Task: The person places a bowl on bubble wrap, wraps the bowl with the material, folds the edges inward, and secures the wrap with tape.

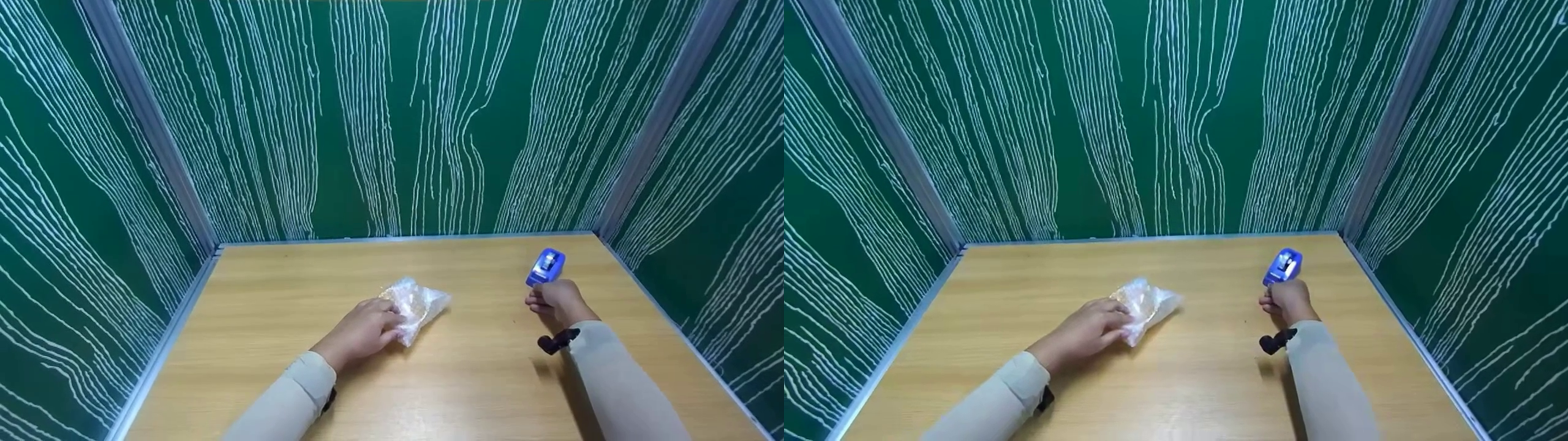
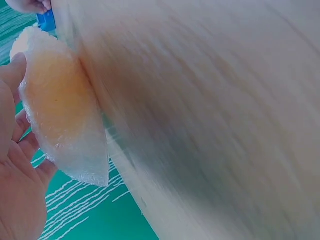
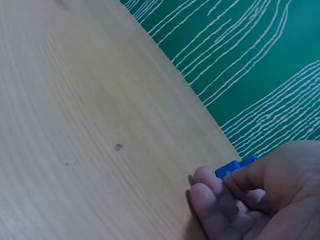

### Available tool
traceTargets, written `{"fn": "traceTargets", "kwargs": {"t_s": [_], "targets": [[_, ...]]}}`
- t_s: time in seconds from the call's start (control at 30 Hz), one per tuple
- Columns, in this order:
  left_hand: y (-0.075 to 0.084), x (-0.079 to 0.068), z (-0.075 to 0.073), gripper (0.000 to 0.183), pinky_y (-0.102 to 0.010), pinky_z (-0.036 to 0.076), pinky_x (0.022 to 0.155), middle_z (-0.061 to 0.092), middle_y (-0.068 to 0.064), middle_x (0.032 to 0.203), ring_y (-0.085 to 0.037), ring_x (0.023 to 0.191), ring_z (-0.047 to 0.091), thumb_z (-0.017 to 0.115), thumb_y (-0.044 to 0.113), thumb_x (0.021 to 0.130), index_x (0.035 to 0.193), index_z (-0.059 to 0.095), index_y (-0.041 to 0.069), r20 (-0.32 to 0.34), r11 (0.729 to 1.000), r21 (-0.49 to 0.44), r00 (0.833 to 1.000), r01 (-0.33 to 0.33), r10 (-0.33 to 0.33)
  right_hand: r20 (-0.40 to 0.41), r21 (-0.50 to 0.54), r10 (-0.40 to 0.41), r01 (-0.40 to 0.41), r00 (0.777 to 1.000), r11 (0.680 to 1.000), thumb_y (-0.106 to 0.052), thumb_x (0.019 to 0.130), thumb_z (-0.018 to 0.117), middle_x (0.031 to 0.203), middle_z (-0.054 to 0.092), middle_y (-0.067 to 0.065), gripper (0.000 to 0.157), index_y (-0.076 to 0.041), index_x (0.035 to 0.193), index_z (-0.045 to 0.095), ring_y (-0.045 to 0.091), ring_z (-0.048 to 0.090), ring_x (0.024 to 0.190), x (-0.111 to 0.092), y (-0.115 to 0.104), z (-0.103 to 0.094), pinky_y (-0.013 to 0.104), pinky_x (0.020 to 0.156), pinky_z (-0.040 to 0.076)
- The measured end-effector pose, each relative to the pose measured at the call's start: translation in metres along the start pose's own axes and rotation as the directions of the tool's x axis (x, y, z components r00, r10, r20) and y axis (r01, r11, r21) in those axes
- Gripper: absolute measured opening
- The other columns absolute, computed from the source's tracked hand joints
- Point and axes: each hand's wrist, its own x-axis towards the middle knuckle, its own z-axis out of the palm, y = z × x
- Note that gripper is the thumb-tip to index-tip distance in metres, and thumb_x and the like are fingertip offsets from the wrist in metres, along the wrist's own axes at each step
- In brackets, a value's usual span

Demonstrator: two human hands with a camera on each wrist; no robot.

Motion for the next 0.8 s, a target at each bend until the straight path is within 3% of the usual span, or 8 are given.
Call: {"fn": "traceTargets", "kwargs": {"t_s": [0.23,0.3,0.37,0.4,0.47,0.6,0.7,0.8], "targets": [[0.003,0.0,-0.001,0.037,-0.048,0.045,0.134,0.071,0.002,0.146,-0.023,0.144,0.062,0.071,0.043,0.113,0.143,0.081,0.024,0.017,0.999,-0.034,1.0,0.017,-0.017,0.083,-0.118,0.003,0.007,0.997,0.993,-0.021,0.12,0.052,0.114,0.078,0.013,0.041,0.005,0.152,0.053,0.024,0.077,0.103,-0.011,-0.01,0.001,0.033,0.095,0.067],[0.003,0.001,-0.002,0.036,-0.048,0.045,0.134,0.071,0.002,0.146,-0.023,0.144,0.062,0.071,0.042,0.113,0.142,0.081,0.023,0.014,0.999,-0.039,1.0,0.021,-0.02,0.153,-0.207,-0.048,0.08,0.987,0.975,-0.023,0.12,0.052,0.122,0.077,0.016,0.053,0.008,0.162,0.044,0.026,0.077,0.108,-0.017,-0.017,0.008,0.037,0.098,0.066],[0.003,0.001,-0.002,0.036,-0.047,0.046,0.133,0.072,0.003,0.145,-0.022,0.143,0.063,0.072,0.042,0.113,0.142,0.081,0.023,0.012,0.999,-0.037,1.0,0.025,-0.025,0.241,-0.328,-0.128,0.205,0.962,0.922,-0.026,0.119,0.053,0.126,0.074,0.017,0.06,0.009,0.165,0.039,0.027,0.075,0.111,-0.026,-0.027,0.02,0.04,0.099,0.065],[0.003,0.001,-0.002,0.036,-0.047,0.046,0.133,0.072,0.003,0.144,-0.022,0.142,0.063,0.072,0.042,0.113,0.142,0.081,0.023,0.01,0.999,-0.036,1.0,0.026,-0.026,0.281,-0.384,-0.165,0.269,0.945,0.883,-0.028,0.119,0.054,0.126,0.074,0.017,0.06,0.009,0.165,0.042,0.028,0.075,0.112,-0.031,-0.032,0.028,0.042,0.099,0.064],[0.002,0.001,-0.003,0.036,-0.047,0.046,0.132,0.072,0.003,0.143,-0.021,0.14,0.064,0.072,0.041,0.113,0.143,0.081,0.023,0.009,0.999,-0.033,1.0,0.023,-0.022,0.377,-0.476,-0.264,0.43,0.888,0.767,-0.028,0.118,0.055,0.119,0.074,0.017,0.052,0.01,0.153,0.055,0.029,0.074,0.107,-0.041,-0.044,0.046,0.044,0.094,0.065],[0.001,0.001,-0.003,0.035,-0.047,0.047,0.132,0.073,0.002,0.141,-0.022,0.139,0.065,0.073,0.038,0.112,0.142,0.081,0.022,-0.006,1.0,-0.017,1.0,-0.007,0.007,0.551,-0.528,-0.373,0.658,0.746,0.536,-0.026,0.118,0.056,0.099,0.072,0.011,0.027,-0.004,0.111,0.071,0.028,0.069,0.092,-0.061,-0.067,0.088,0.039,0.081,0.061],[0.001,0.002,-0.003,0.033,-0.047,0.048,0.131,0.074,0.0,0.14,-0.023,0.141,0.065,0.073,0.034,0.112,0.141,0.082,0.02,-0.025,0.999,0.002,0.999,-0.033,0.033,0.65,-0.544,-0.386,0.755,0.655,0.366,-0.023,0.118,0.058,0.094,0.071,0.008,0.023,-0.01,0.104,0.071,0.022,0.067,0.086,-0.075,-0.081,0.118,0.038,0.078,0.059],[0.001,0.001,-0.003,0.032,-0.046,0.049,0.13,0.073,0.0,0.139,-0.022,0.14,0.065,0.073,0.033,0.112,0.141,0.082,0.02,-0.029,0.999,0.012,0.999,-0.044,0.044,0.701,-0.567,-0.376,0.793,0.606,0.222,-0.023,0.116,0.06,0.096,0.074,0.006,0.021,-0.009,0.109,0.074,0.018,0.068,0.088,-0.088,-0.092,0.144,0.042,0.084,0.063]]}}
